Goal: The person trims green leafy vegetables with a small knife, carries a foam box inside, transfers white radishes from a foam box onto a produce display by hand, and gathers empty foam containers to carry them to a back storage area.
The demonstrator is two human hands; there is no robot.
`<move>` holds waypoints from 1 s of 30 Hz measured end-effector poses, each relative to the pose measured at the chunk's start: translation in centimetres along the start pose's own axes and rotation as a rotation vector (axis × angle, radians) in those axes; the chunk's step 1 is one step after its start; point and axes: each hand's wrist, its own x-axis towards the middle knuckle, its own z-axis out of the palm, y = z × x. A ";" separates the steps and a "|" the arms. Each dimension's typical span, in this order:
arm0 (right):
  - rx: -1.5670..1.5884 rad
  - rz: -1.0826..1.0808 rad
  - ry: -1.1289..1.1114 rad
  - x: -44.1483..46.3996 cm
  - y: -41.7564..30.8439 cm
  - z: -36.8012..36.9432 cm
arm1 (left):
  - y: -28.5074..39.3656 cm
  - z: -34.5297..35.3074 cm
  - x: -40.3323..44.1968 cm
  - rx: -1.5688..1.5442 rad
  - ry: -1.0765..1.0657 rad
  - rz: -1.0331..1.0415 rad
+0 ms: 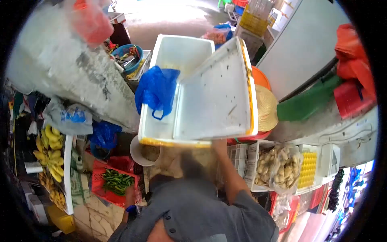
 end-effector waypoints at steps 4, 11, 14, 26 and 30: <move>-0.081 -0.110 -0.001 11.1 -0.9 -2.5 | -4.0 -0.5 3.5 -0.061 -0.182 -0.254; -0.130 0.055 -0.190 22.9 0.6 -3.2 | 2.9 8.1 6.6 0.150 -0.317 -0.047; -0.164 -0.087 0.056 26.8 4.2 3.2 | 9.2 13.7 10.5 0.335 -0.196 -0.042; -0.100 0.401 -0.427 53.5 7.8 11.8 | 43.4 37.8 30.9 1.901 -0.316 0.943; 0.026 0.375 -0.381 63.4 7.2 13.0 | 59.8 48.7 31.6 0.271 -0.216 0.283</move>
